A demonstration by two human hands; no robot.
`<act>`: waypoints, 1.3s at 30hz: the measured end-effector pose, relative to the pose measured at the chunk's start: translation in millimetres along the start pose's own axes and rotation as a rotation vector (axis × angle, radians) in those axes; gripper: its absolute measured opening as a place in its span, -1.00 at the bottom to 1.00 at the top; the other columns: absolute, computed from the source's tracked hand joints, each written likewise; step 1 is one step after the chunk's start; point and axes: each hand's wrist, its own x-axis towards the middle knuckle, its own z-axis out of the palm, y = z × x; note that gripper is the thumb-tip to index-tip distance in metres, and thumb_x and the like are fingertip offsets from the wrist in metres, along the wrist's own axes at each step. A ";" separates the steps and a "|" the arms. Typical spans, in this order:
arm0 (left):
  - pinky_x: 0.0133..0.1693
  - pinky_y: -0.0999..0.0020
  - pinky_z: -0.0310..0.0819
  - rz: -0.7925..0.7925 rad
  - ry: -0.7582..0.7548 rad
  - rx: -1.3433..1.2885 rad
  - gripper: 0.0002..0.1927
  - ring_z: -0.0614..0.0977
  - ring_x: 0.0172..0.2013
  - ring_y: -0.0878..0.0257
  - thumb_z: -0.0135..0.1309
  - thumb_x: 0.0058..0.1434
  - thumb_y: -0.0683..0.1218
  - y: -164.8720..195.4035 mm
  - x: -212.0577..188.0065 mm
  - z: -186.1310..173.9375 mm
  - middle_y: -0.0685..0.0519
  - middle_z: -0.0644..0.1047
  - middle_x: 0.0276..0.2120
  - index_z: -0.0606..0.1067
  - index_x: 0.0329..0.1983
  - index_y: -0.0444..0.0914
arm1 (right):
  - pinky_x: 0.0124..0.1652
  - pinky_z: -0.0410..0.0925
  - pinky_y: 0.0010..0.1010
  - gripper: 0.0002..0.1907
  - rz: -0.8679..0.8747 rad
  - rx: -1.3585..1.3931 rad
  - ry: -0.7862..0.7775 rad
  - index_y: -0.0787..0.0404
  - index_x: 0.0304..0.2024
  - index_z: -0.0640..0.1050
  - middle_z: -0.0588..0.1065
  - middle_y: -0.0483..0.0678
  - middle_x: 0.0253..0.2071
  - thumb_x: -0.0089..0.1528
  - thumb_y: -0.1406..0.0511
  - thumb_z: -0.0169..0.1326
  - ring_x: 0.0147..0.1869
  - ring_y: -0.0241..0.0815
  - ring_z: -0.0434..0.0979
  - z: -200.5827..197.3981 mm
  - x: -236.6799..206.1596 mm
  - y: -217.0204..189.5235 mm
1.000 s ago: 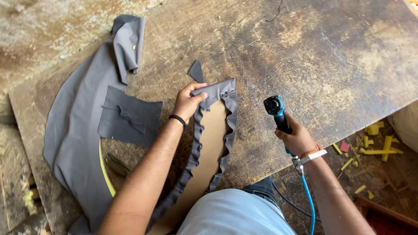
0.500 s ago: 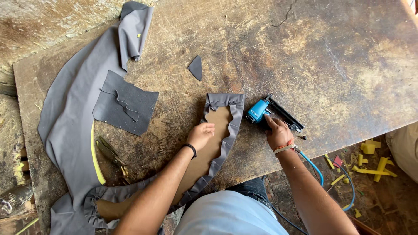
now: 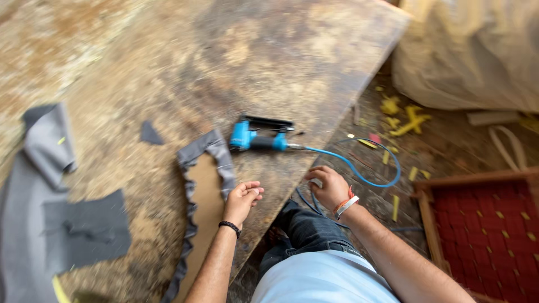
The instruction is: The person staples gray fabric onto a curved cardboard frame using a pneumatic staple gun, then trims excess fabric with shears. The person repeats this process along the frame, folding and securing the fabric edges.
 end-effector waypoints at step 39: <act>-0.11 0.36 0.50 -0.223 -0.279 0.437 -0.62 0.68 -0.12 0.27 0.07 0.29 -0.08 83.3 122.3 454.4 0.01 0.70 -0.03 0.52 0.16 -0.24 | -0.02 0.48 -0.27 -0.71 0.320 0.479 -0.204 0.15 -0.06 0.63 0.65 0.01 -0.14 0.17 0.23 0.19 -0.03 -0.06 0.67 -267.6 -10.5 309.7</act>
